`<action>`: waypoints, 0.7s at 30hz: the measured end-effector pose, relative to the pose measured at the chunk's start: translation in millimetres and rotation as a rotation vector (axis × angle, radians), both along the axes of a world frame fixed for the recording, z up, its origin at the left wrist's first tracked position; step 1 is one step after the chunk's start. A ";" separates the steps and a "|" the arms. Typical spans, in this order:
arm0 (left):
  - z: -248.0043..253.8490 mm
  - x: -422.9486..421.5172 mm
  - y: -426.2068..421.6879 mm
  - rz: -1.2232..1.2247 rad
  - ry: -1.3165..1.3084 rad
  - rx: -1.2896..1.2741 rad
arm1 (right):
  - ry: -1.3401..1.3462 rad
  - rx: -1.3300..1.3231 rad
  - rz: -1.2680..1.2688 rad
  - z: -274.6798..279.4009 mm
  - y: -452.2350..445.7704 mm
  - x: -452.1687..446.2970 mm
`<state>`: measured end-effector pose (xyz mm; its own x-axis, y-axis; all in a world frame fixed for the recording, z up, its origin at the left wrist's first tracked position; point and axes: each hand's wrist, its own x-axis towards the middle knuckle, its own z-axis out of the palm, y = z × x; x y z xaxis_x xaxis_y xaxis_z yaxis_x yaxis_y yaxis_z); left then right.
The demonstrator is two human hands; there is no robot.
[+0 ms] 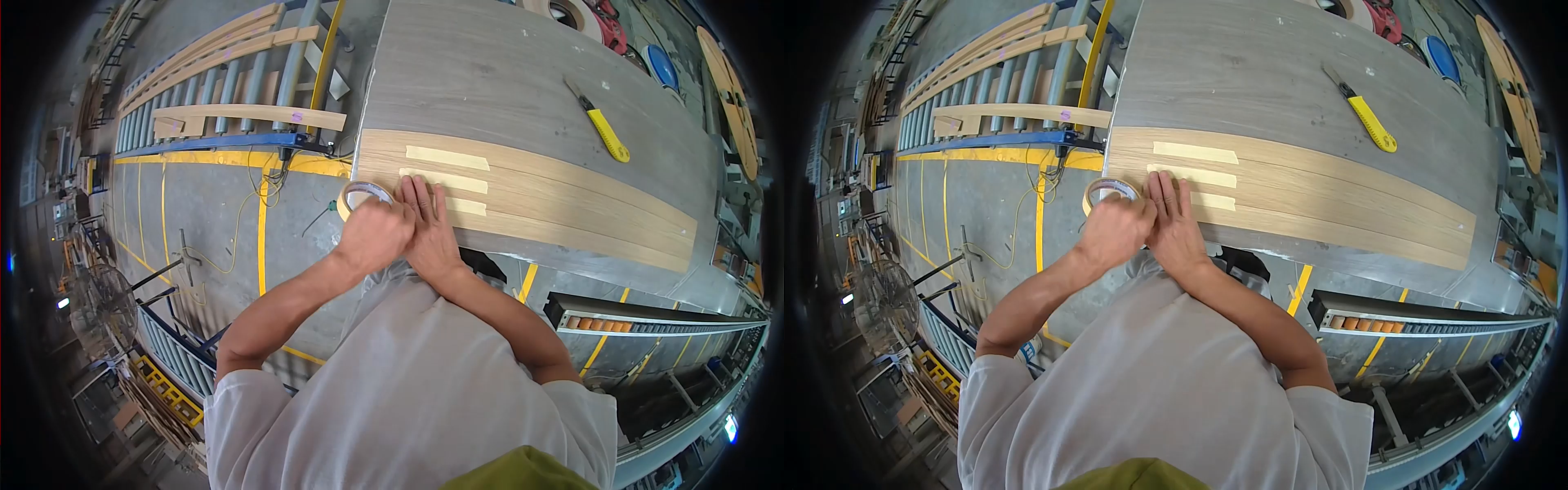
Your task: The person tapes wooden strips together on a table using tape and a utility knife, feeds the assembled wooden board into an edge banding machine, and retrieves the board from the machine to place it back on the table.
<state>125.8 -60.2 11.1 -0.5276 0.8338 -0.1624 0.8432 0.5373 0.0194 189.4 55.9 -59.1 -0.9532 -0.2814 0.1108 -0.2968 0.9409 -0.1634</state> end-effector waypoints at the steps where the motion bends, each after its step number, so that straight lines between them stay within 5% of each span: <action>1: 4.1 2.7 -0.8 -0.001 0.014 0.055 | 0.005 0.000 0.002 1.3 0.3 1.1; 4: 31.1 -9.5 -0.6 0.077 0.048 0.265 | -0.027 0.117 0.020 9.0 2.4 1.3; 6: 36.5 -43.5 -9.6 0.077 0.185 0.396 | -0.147 -0.222 0.004 13.6 7.6 0.6; 8: 68.5 -68.7 2.9 0.444 0.157 0.266 | -0.113 -0.240 0.002 9.8 12.2 3.4; 13: 18.9 -146.6 17.1 0.292 0.291 0.629 | -0.074 -0.190 -0.096 13.9 53.6 32.1; 21: -76.6 -161.5 56.2 0.234 0.143 0.669 | 0.047 -0.053 -0.657 16.2 142.4 76.6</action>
